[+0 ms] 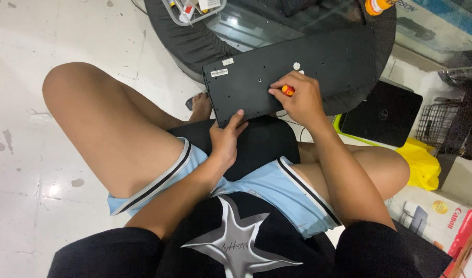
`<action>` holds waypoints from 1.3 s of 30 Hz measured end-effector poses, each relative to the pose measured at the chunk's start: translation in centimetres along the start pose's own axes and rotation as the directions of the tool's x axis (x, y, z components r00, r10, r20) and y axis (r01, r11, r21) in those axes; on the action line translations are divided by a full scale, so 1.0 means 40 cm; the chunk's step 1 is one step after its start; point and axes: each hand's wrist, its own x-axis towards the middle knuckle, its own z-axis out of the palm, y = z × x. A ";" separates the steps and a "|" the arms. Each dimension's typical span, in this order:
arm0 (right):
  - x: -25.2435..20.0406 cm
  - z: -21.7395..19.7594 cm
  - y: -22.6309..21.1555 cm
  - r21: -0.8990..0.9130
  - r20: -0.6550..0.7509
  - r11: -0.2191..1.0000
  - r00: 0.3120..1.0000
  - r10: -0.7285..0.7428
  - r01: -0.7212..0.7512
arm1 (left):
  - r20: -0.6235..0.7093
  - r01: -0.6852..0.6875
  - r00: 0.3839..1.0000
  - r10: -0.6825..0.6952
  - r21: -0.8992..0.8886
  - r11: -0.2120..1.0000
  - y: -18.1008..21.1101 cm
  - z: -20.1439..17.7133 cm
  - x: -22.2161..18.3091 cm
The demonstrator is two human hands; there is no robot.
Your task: The person uses a screwdriver to remove screws from the back of a keyboard and then starts working on a laptop.
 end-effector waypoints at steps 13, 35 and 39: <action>0.024 0.097 -0.099 0.043 0.112 0.989 0.983 -0.146 0.142 | 0.103 -0.292 0.956 0.276 0.437 0.850 0.096 -0.035 0.072; 0.074 0.138 -0.124 0.045 0.204 0.992 0.973 0.106 -0.117 | 0.103 -0.284 0.957 0.272 0.529 0.800 0.109 -0.025 0.056; 0.072 0.128 -0.140 0.033 0.204 0.989 0.970 0.134 -0.144 | 0.088 -0.257 0.964 0.251 0.561 0.787 0.128 -0.013 0.032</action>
